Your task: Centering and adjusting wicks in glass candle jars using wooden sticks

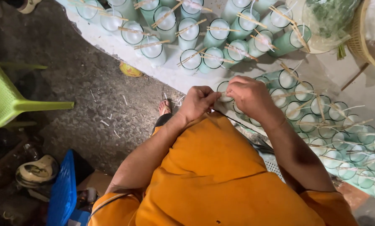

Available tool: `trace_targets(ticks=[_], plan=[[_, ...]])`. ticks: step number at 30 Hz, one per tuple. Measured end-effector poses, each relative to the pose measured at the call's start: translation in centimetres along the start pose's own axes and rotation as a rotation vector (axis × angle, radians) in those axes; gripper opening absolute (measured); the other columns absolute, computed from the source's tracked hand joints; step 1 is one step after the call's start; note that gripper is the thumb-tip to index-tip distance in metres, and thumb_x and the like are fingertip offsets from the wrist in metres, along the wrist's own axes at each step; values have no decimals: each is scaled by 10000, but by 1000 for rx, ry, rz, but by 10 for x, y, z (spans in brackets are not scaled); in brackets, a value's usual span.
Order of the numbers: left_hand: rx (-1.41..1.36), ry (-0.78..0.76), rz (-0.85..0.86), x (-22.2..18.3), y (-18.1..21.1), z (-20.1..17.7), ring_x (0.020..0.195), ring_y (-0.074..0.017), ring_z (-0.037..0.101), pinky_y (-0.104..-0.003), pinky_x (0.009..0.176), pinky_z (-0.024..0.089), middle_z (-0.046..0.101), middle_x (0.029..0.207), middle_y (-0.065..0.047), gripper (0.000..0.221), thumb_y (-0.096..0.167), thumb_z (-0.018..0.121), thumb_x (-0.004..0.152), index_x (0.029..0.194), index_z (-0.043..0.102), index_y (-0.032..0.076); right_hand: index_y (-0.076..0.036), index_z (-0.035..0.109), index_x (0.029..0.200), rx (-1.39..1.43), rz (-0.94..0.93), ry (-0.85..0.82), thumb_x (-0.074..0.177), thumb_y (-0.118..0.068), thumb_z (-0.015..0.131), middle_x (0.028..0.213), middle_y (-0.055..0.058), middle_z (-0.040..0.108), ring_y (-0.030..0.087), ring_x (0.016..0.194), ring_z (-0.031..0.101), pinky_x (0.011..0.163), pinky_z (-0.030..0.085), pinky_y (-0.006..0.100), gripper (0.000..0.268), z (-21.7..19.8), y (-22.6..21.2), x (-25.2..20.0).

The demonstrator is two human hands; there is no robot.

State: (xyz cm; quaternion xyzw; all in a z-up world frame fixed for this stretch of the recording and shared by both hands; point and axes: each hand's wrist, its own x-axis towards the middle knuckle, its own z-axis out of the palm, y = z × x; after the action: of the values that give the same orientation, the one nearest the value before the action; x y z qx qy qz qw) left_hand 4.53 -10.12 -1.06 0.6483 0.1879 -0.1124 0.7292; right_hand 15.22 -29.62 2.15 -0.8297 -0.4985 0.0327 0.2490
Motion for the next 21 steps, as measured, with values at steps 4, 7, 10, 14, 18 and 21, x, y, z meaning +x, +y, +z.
trace_targets(ticks=[4, 7, 10, 14, 18, 21], plan=[[29, -5, -25, 2, -1, 1, 484, -148, 660, -253, 507, 538, 641, 539, -85, 245, 222, 710, 915, 755, 711, 37, -198, 659, 908, 56, 6, -6, 1006, -243, 683, 960, -35, 691, 266, 916, 696, 778, 563, 407, 110, -7, 0, 3], [44, 3, -43, 2, -1, 1, 502, -149, 650, -245, 527, 530, 651, 563, -78, 240, 227, 707, 936, 778, 724, 48, -135, 658, 896, 188, -14, -34, 985, -202, 709, 975, 20, 722, 316, 934, 706, 775, 567, 436, 123, -19, -1, 6], [63, 36, -75, -4, 9, 2, 518, -143, 672, -253, 545, 547, 657, 561, -70, 219, 232, 718, 897, 749, 716, 71, -106, 671, 906, 217, -64, -85, 982, -163, 700, 995, 45, 736, 344, 932, 712, 787, 570, 446, 99, -30, -4, 9], [95, 46, -61, -13, 22, 4, 505, -131, 658, -241, 527, 531, 645, 543, -54, 242, 237, 716, 901, 714, 712, 82, -89, 675, 945, 231, -40, -80, 991, -109, 688, 1015, 79, 740, 380, 936, 708, 788, 569, 477, 52, -28, 3, 6], [61, 65, -47, -17, 26, 8, 485, -138, 649, -225, 509, 524, 641, 534, -73, 250, 214, 735, 901, 702, 714, 63, -102, 637, 972, 142, -13, -59, 1003, -120, 699, 980, 82, 716, 378, 924, 707, 776, 570, 475, 72, -22, 7, 1], [59, 65, -50, -12, 21, 6, 484, -141, 651, -228, 508, 517, 637, 529, -78, 243, 217, 737, 892, 709, 717, 58, -85, 623, 968, 160, -3, -78, 991, -105, 681, 918, 133, 689, 413, 882, 696, 753, 555, 521, 65, -26, 3, 5]])
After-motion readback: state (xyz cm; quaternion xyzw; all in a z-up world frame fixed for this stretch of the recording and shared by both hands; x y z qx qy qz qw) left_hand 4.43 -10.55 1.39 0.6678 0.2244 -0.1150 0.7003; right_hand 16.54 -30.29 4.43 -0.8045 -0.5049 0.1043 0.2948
